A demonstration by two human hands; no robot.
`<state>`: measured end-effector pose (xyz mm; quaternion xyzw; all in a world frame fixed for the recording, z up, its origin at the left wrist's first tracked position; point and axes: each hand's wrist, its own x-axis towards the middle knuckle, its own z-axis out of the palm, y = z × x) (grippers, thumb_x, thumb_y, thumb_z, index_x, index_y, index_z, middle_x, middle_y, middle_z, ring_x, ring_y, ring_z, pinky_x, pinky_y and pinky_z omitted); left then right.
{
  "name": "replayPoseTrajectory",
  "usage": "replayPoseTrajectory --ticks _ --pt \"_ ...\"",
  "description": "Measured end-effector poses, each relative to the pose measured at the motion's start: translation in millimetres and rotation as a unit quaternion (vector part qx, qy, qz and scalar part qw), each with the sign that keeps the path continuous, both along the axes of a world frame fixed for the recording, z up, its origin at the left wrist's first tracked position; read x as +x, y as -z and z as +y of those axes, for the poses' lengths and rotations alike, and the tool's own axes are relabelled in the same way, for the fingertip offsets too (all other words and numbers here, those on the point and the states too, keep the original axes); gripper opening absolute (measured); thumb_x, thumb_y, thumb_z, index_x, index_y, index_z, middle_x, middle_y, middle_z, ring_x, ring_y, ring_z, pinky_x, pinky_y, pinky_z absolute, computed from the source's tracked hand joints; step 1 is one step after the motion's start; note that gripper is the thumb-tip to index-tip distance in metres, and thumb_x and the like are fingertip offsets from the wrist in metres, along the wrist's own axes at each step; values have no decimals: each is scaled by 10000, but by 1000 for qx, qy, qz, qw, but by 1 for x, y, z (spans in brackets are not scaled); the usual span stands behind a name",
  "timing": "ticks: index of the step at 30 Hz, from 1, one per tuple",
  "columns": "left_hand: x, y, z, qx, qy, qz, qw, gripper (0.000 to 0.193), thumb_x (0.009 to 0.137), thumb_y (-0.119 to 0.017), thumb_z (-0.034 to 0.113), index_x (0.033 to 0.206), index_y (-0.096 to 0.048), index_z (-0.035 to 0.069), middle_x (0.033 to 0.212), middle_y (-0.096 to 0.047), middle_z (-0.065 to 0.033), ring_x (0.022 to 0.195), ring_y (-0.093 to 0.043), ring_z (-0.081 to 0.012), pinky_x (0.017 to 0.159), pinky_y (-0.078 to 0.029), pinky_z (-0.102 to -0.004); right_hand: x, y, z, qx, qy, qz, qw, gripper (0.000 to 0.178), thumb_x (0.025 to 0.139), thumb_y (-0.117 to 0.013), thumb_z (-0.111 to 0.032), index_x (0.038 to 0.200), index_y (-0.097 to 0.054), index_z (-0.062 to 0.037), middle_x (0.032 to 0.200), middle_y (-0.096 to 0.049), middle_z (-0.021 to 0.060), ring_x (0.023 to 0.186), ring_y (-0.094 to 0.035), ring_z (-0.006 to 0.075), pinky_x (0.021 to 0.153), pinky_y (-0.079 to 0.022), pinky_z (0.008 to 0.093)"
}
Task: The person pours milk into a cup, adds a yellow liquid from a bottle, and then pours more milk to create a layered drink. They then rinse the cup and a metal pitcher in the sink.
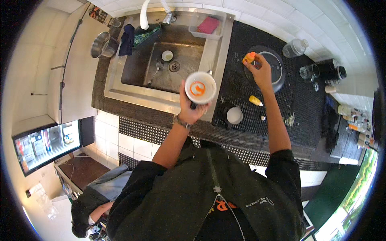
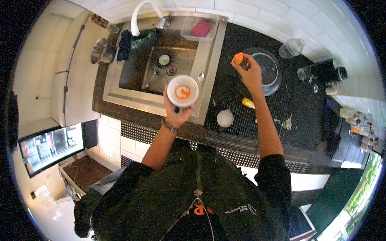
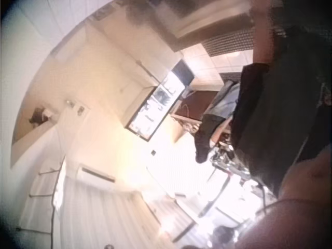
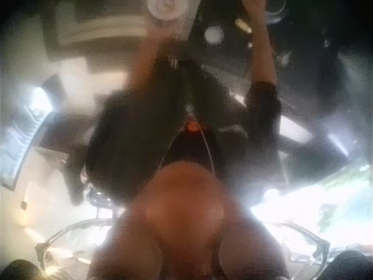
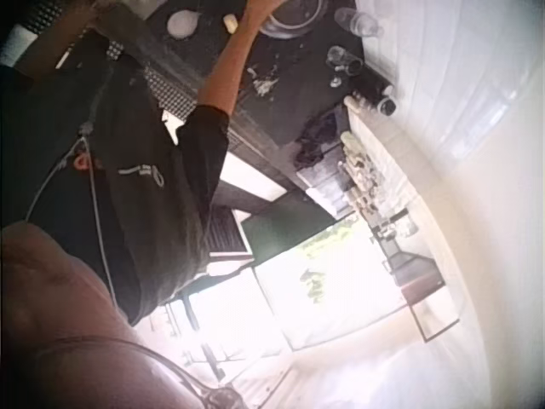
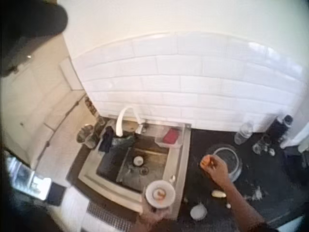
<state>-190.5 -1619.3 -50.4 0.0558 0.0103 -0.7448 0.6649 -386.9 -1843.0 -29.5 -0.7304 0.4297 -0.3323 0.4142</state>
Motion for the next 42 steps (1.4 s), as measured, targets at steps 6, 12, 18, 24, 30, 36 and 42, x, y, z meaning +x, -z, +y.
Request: replayPoseTrajectory --ticks 6,12,18,24,30,36,42 --pt "2 -17 -5 114 -106 1 988 761 873 -321 699 1309 -472 94 1143 -610 -158 900 -648 -297 684 -571 -407 41 87 -73 -69 114 108 985 320 755 -756 -205 1017 -629 -72 925 -690 121 820 -663 287 732 -509 363" --pt "38 -22 -8 28 -112 -63 991 797 844 -333 725 1283 -483 77 1109 -617 -183 813 -654 -314 606 -552 -383 52 125 -71 -106 165 251 948 357 735 -764 -251 1032 -622 -112 960 -663 161 912 -618 366 803 -497 437" --pt "86 -9 -2 116 -157 -61 979 743 848 -426 660 1276 -486 55 1219 -560 -181 1078 -583 -335 641 -575 -389 36 110 -51 -205 185 232 933 412 763 -702 -132 1103 -553 47 1049 -602 202 1030 -571 363 925 -441 396" --pt "163 34 -15 218 -222 -120 943 510 895 -490 533 1217 -551 142 1159 -611 -108 1016 -624 -277 680 -584 -417 117 10 22 -92 178 -159 967 145 883 -565 -48 1011 -546 18 957 -547 125 908 -546 208 830 -438 319" --pt "225 59 -78 207 -228 -169 936 476 883 -520 546 1109 -605 136 1021 -657 -59 874 -658 -225 588 -575 -330 326 64 -48 252 -73 10 965 398 948 -517 -372 1056 -589 4 870 -626 91 768 -630 170 679 -509 291" --pt "264 60 -134 188 -138 -151 961 539 838 -530 617 1092 -601 147 963 -652 -49 764 -655 -191 494 -555 -293 427 140 -105 299 52 -66 951 525 912 -557 -451 825 -609 64 651 -616 132 643 -677 220 501 -503 334" --pt "291 60 -137 180 -88 -141 970 530 851 -516 607 1137 -580 165 981 -651 -34 776 -652 -182 476 -536 -284 439 159 -107 151 28 128 980 619 783 -608 -575 785 -695 38 837 -686 240 790 -685 345 797 -522 407"
